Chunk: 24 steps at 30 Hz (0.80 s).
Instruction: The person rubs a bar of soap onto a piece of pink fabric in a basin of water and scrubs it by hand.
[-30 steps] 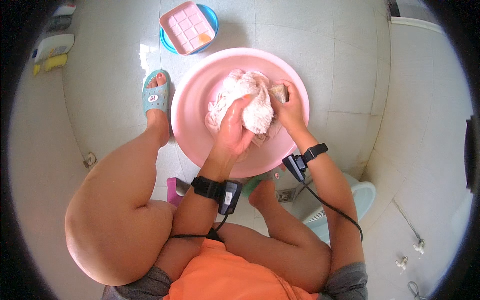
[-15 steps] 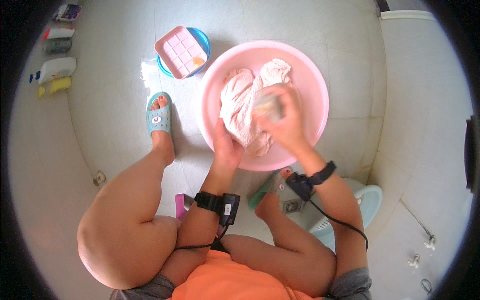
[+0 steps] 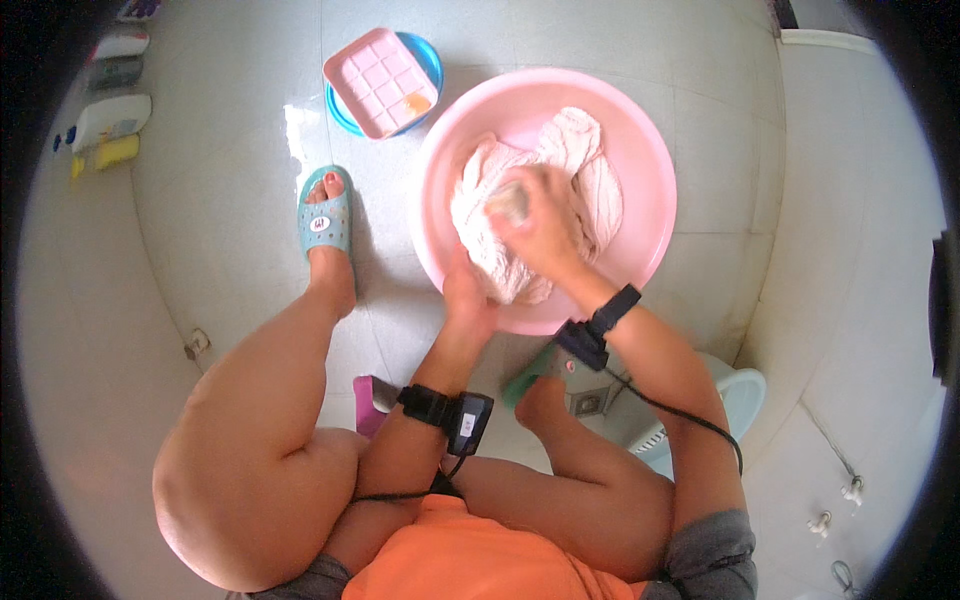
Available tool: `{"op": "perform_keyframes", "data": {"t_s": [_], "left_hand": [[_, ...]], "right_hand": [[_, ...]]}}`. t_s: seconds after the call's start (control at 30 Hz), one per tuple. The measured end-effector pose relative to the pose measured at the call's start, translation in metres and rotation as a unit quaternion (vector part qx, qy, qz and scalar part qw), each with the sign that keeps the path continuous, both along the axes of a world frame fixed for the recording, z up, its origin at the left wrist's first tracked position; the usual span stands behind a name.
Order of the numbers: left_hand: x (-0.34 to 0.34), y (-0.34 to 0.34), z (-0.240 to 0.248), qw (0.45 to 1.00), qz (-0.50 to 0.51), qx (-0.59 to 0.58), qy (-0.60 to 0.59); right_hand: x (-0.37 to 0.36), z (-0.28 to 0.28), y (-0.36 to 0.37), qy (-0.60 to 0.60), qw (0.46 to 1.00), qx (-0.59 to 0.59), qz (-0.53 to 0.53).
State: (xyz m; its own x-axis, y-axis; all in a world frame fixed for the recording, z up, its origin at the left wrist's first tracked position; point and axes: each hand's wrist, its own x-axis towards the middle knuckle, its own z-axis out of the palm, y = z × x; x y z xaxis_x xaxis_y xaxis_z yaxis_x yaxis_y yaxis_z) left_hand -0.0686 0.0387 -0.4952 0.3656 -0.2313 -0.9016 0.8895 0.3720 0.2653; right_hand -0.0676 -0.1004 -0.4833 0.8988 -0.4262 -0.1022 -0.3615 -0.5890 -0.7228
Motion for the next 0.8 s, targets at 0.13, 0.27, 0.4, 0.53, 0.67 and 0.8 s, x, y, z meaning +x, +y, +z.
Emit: {"op": "perform_keyframes", "data": {"t_s": [0.13,0.27,0.4,0.53,0.67,0.8], "left_hand": [[-0.004,-0.005,0.011,0.997,0.040,-0.068,0.002],[0.001,-0.018,0.025,0.999,-0.032,-0.036,-0.018],[-0.003,-0.005,0.000,0.997,-0.062,0.003,-0.039],[-0.001,0.002,0.007,1.000,-0.026,0.010,-0.012],[-0.003,-0.018,0.018,0.998,-0.059,0.004,-0.037],[0.003,-0.003,0.011,0.987,-0.091,0.032,-0.127]], "right_hand": [[0.005,-0.008,0.005,-0.044,0.996,0.024,0.078],[0.001,-0.025,-0.084,0.109,0.959,-0.242,0.102],[0.004,-0.028,-0.049,0.051,0.996,-0.068,-0.007],[0.010,0.000,0.017,-0.008,0.987,-0.020,0.160],[0.007,-0.033,-0.085,0.138,0.933,-0.315,0.107],[0.008,-0.021,-0.068,0.118,0.978,-0.157,0.065]]}}
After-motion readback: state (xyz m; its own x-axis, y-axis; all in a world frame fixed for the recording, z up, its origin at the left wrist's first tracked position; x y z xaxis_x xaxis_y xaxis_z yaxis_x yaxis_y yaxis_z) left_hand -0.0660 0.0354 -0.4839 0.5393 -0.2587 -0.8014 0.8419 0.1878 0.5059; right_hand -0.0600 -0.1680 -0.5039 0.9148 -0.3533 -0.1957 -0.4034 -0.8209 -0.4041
